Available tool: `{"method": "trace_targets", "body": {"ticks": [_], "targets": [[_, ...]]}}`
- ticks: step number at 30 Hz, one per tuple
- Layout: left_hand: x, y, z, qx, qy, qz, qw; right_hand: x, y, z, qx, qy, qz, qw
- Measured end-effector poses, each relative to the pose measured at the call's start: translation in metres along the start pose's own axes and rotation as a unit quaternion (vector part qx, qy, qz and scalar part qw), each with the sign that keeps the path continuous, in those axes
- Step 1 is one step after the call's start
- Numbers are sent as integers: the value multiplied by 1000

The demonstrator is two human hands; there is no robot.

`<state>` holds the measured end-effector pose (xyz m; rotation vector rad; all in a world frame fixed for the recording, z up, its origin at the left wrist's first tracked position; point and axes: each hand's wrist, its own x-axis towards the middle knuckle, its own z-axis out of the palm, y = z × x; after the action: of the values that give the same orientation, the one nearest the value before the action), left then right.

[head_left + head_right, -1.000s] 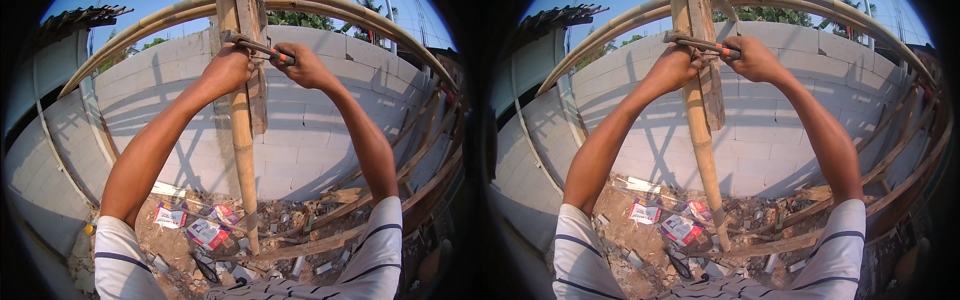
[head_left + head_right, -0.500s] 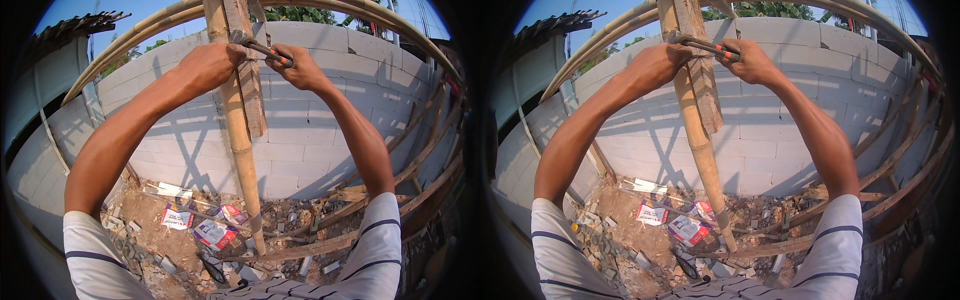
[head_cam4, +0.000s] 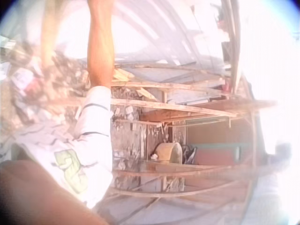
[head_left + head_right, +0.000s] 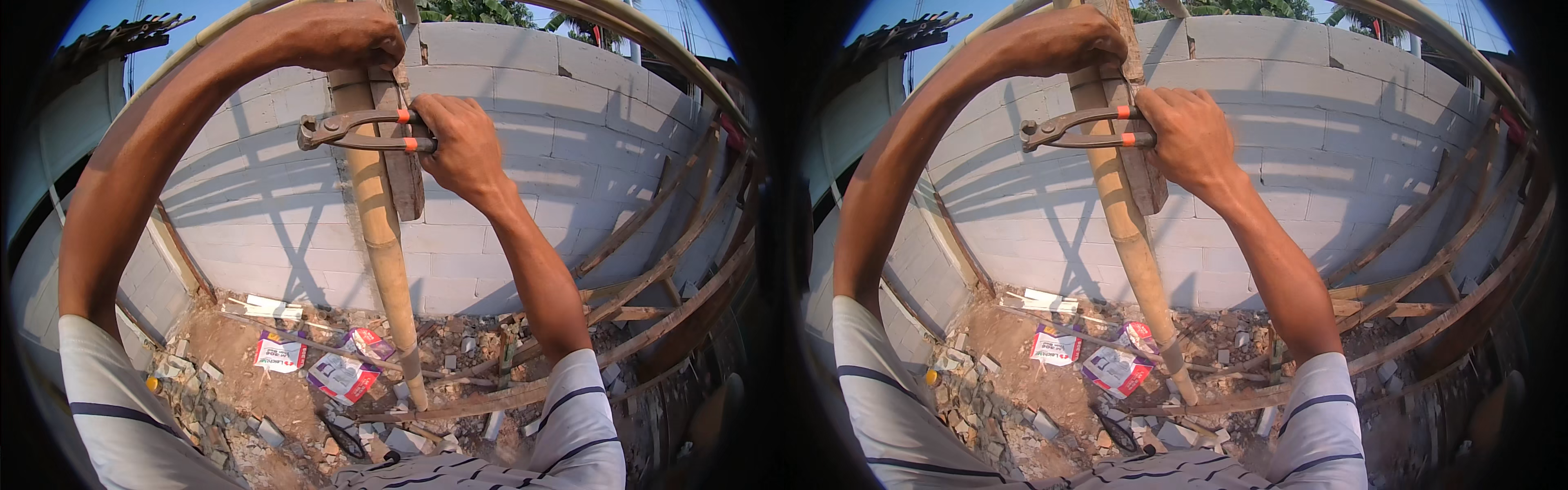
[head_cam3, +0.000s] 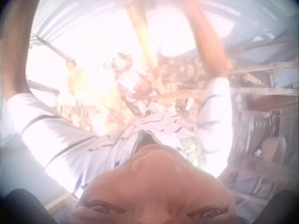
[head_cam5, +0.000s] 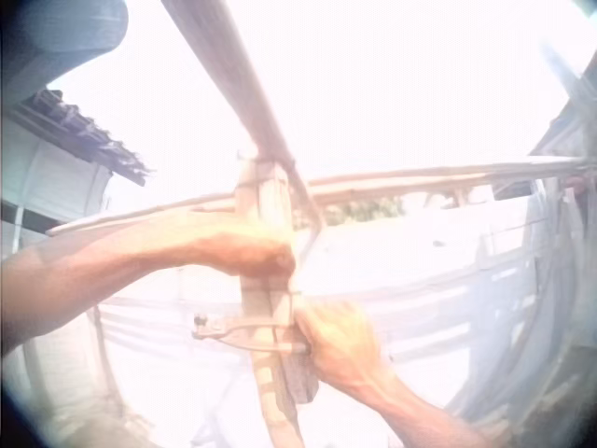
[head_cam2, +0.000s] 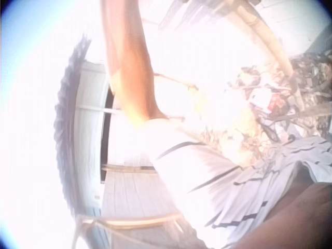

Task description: The person secures a horizontal bamboo pole to a vertical support using a hammer and wire. The person hammers a nail through a wooden block attached to the bamboo and then uses pliers to twist and tighten wire around the joint to reinforce the connection.

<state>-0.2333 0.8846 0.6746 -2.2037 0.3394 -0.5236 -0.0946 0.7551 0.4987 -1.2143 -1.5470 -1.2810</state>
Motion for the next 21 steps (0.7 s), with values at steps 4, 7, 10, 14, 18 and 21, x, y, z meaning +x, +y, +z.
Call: {"method": "trace_targets", "body": {"ticks": [4,7,10,14,18,21], "targets": [[41,18,-9,45,-100,34,993,3,-19,4,-119,-31,0,992],[65,48,-35,44,-144,13,989,11,-31,0,-212,-49,-40,975],[82,65,-50,48,-191,-7,980,17,-33,-3,-284,-59,-98,952],[89,72,-62,55,-212,-23,975,31,-37,-15,-323,-18,-211,922],[87,79,-80,35,-185,-25,982,39,-34,-17,-298,-15,-260,918],[71,84,-100,-23,-96,-18,995,35,-37,-19,-305,-141,-170,927]]}}
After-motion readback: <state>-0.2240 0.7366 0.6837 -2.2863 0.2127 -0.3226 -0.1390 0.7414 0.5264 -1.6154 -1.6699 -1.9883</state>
